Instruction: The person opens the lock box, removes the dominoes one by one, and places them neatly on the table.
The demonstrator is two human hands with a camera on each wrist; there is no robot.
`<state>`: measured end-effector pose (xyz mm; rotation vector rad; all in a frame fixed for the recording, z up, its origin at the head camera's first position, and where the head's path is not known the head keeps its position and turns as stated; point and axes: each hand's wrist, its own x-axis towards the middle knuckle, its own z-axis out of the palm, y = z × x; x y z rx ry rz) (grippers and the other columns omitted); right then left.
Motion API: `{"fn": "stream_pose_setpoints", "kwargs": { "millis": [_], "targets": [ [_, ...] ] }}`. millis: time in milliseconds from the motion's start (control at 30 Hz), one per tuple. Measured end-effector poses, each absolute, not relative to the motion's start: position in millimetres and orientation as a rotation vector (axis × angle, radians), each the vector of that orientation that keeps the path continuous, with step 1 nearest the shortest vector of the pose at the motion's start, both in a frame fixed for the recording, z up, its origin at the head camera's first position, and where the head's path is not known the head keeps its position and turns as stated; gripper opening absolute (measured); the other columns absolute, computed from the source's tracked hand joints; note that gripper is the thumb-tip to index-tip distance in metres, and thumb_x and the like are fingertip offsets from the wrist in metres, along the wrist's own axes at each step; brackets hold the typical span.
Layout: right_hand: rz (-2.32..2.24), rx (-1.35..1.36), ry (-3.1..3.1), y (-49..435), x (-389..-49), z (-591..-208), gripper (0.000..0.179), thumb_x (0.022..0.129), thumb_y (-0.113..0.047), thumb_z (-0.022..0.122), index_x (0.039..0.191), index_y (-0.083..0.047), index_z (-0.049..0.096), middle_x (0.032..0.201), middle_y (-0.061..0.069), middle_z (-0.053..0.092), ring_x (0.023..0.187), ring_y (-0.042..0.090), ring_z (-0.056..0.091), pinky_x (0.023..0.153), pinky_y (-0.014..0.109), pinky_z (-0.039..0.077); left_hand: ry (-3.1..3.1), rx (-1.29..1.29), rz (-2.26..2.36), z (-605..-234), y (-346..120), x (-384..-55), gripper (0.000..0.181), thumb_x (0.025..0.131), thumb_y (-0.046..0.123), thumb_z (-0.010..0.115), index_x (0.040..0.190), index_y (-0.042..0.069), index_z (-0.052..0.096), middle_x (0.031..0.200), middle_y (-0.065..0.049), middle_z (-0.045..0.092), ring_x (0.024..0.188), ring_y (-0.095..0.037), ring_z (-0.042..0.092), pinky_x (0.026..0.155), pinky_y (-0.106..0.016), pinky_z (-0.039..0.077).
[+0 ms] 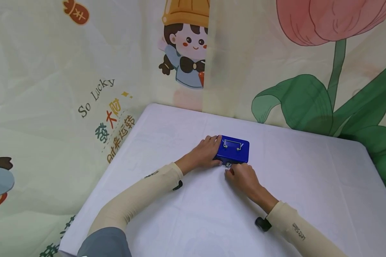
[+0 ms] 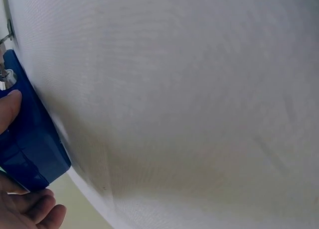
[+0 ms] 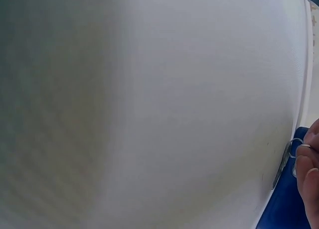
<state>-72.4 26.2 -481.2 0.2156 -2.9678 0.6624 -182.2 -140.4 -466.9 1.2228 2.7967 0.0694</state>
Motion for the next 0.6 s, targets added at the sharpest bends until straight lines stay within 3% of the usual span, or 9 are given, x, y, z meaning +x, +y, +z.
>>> {"fn": "stream_pose_setpoints", "kwargs": {
  "millis": [600],
  "targets": [
    [0.635,0.261,-2.961,25.2,-72.2,-480.4,0.014,0.089,-0.016,0.077,0.090,-0.002,0.079,0.069,0.004,0.069,0.057,0.011,0.054,0.057,0.025,0.046,2.813,1.235,0.062,-467.3,-141.1,-180.5,0.101,0.092,0.056,0.065,0.158,-0.003,0.017,0.156,-0.023,0.036,0.139,-0.035,0.039,0.113,-0.049,0.040]
  ]
}}
